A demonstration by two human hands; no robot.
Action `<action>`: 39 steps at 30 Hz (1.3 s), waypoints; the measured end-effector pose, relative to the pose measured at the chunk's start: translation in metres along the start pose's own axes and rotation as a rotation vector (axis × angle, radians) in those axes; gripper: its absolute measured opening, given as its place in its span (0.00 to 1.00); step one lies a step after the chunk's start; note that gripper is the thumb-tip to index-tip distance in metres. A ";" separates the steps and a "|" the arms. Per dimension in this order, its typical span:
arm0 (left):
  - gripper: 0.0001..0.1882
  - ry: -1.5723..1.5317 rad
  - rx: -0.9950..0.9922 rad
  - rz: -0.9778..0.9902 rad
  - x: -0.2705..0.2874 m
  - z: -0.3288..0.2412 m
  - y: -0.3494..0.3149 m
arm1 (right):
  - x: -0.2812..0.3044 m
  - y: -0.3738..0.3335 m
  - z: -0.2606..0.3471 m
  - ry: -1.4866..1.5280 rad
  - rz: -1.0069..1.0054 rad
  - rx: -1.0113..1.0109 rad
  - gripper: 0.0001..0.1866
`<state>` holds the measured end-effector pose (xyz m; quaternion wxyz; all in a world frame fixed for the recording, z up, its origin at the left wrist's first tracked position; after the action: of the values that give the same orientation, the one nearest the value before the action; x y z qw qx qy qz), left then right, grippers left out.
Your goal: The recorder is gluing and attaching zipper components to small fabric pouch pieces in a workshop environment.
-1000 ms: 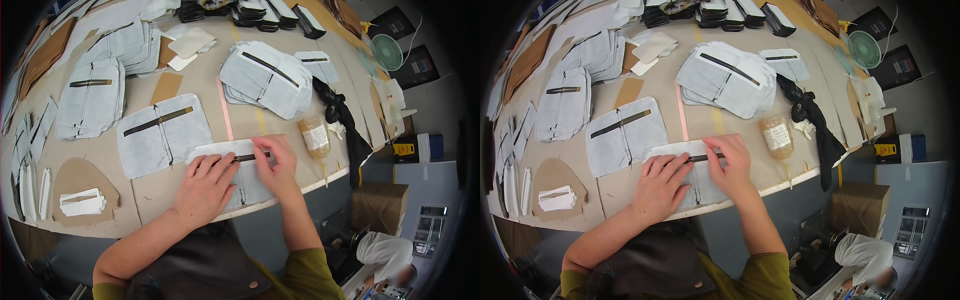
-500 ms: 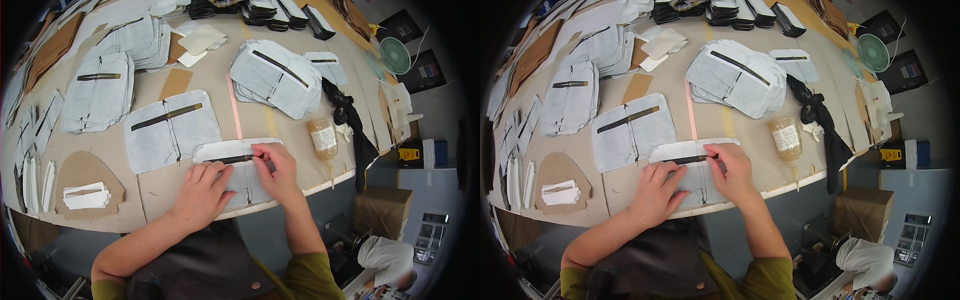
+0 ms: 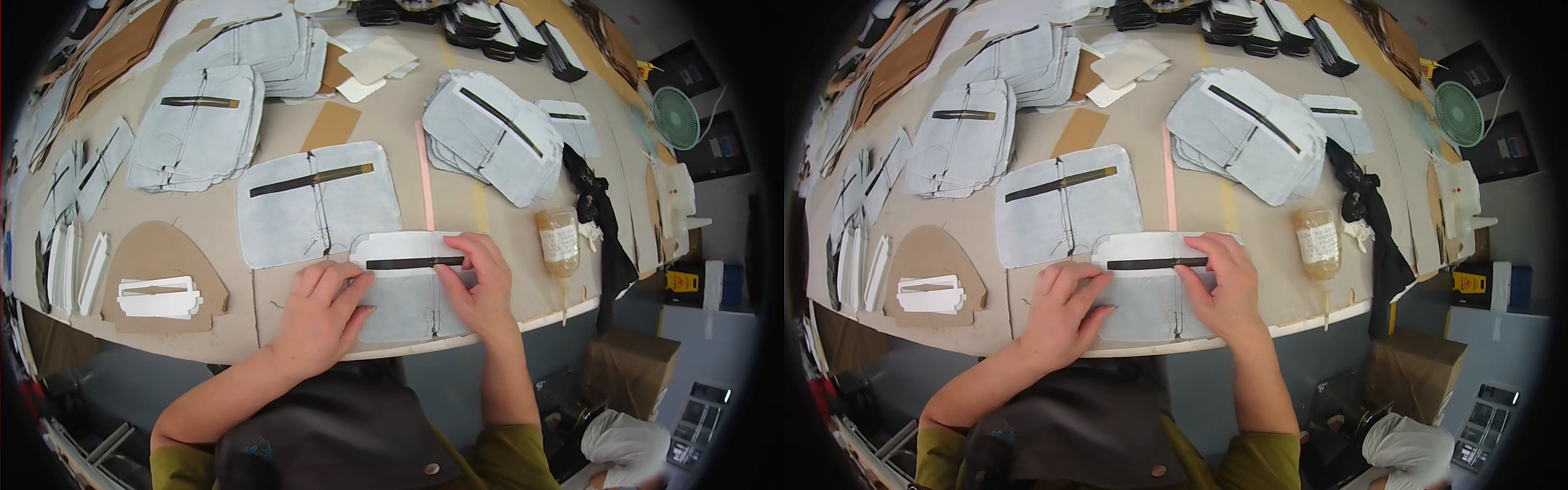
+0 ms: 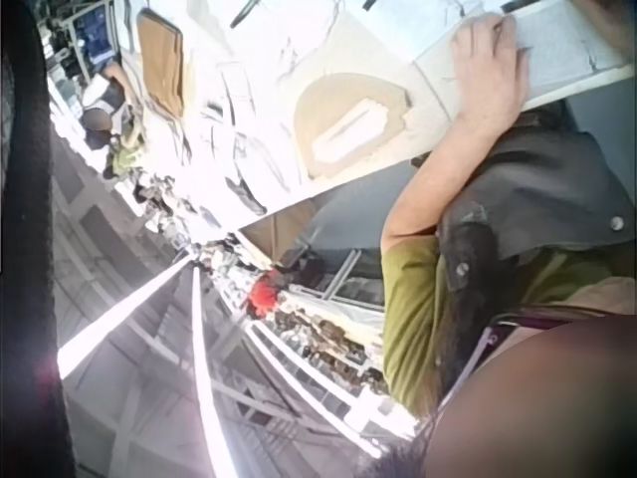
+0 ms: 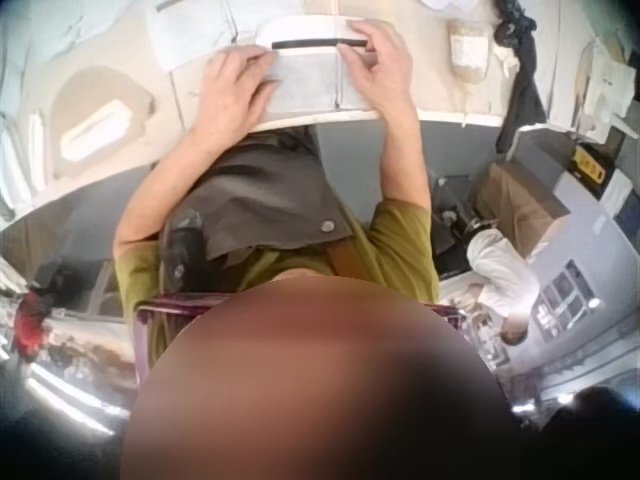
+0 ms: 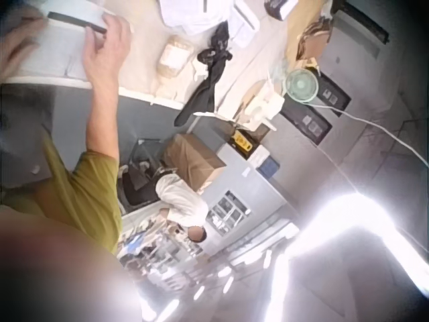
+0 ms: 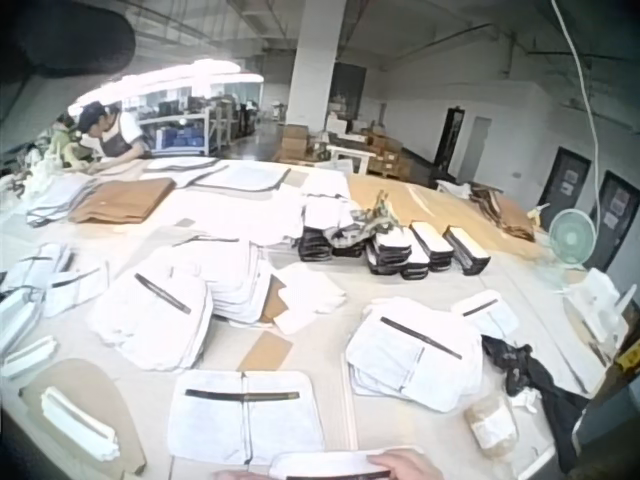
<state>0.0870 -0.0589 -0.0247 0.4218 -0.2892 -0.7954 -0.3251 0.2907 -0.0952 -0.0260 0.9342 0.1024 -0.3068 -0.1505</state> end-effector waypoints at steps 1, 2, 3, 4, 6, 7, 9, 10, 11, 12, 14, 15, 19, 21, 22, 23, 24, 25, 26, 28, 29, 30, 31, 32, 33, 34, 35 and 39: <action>0.26 0.024 0.009 -0.006 0.005 0.002 -0.001 | -0.001 0.000 0.001 0.009 0.008 0.003 0.20; 0.25 0.047 0.018 -0.012 0.008 0.004 -0.001 | -0.001 -0.001 -0.001 0.006 0.008 -0.019 0.20; 0.25 0.053 0.027 -0.011 0.009 0.005 -0.002 | -0.001 -0.001 -0.003 0.001 0.007 -0.041 0.20; 0.25 0.065 0.025 -0.010 0.010 0.004 -0.002 | -0.002 -0.001 -0.003 0.010 0.015 -0.036 0.20; 0.24 0.083 0.031 -0.008 0.011 0.004 -0.003 | -0.003 0.000 -0.003 0.003 0.011 -0.018 0.20; 0.24 0.088 0.032 -0.007 0.010 0.004 -0.004 | -0.004 0.000 -0.003 0.008 0.015 -0.017 0.20; 0.24 0.096 0.037 -0.005 0.010 0.005 -0.004 | -0.003 0.001 -0.002 0.006 0.001 -0.017 0.20; 0.24 0.100 0.040 -0.002 0.012 0.005 -0.003 | -0.003 0.001 -0.002 0.008 0.003 -0.017 0.20; 0.24 0.104 0.043 0.000 0.013 0.005 -0.002 | -0.003 0.000 -0.003 0.009 0.006 -0.024 0.20; 0.24 0.105 0.045 0.001 0.013 0.004 -0.002 | -0.003 0.000 -0.004 0.010 0.008 -0.031 0.19; 0.24 0.122 0.056 0.004 0.013 0.004 -0.002 | -0.003 0.001 -0.004 0.011 0.012 -0.037 0.19; 0.24 0.123 0.056 0.003 0.013 0.004 -0.002 | -0.004 0.001 -0.004 0.011 0.015 -0.044 0.18; 0.25 0.137 0.051 0.021 0.010 0.004 -0.002 | -0.003 0.000 -0.006 0.011 0.016 -0.061 0.17; 0.25 0.137 0.049 0.014 0.010 0.003 -0.003 | -0.002 0.000 -0.004 0.010 0.020 -0.077 0.16; 0.24 0.155 0.050 0.017 0.010 0.002 -0.004 | -0.003 0.000 -0.003 0.002 0.024 -0.074 0.16; 0.23 0.172 0.052 0.019 0.010 0.002 -0.004 | -0.003 0.000 -0.003 0.002 0.023 -0.084 0.16; 0.23 0.165 0.055 0.010 0.010 0.002 -0.005 | -0.004 -0.001 -0.004 0.000 0.023 -0.093 0.15; 0.24 0.164 0.052 0.016 0.008 0.003 -0.005 | -0.004 0.000 -0.007 -0.011 0.029 -0.082 0.15; 0.25 0.162 0.050 0.021 0.006 0.004 -0.005 | 0.000 -0.001 -0.002 -0.058 -0.010 0.018 0.15; 0.25 0.152 0.049 0.019 0.008 0.003 -0.006 | 0.005 0.000 0.011 -0.107 -0.041 0.130 0.15; 0.25 0.148 0.042 0.035 0.007 0.002 -0.007 | 0.008 0.000 0.018 -0.096 -0.082 0.143 0.15; 0.25 0.149 0.049 0.024 0.006 0.003 -0.007 | 0.011 0.002 0.026 -0.082 -0.123 0.155 0.16; 0.25 0.143 0.039 0.017 0.006 0.003 -0.007 | 0.006 0.004 0.037 -0.083 -0.120 0.157 0.16; 0.25 0.138 0.026 0.012 0.006 0.003 -0.007 | -0.013 0.008 0.043 -0.010 0.023 0.107 0.16; 0.25 0.137 0.026 0.014 0.006 0.004 -0.008 | -0.033 0.010 0.046 0.063 0.165 0.056 0.16; 0.24 0.133 0.027 0.026 0.006 0.004 -0.008 | -0.041 0.013 0.046 0.060 0.164 0.055 0.16; 0.23 0.126 0.026 0.037 0.005 0.003 -0.007 | -0.050 0.016 0.049 0.051 0.185 0.094 0.16; 0.23 0.117 0.021 0.032 0.004 0.002 -0.006 | -0.059 0.019 0.045 0.016 0.219 0.188 0.17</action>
<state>0.0797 -0.0601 -0.0234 0.4756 -0.2782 -0.7681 -0.3263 0.2222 -0.0621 -0.0170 0.9338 0.1563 -0.3214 -0.0173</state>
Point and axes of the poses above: each hand's wrist, its own y-axis towards the middle knuckle, its own x-axis out of the back of the hand, z = x × y, the point moved 9 cm from there along y, towards the middle knuckle, and after that the axes turned 9 degrees about y, right-handed, at the moved point
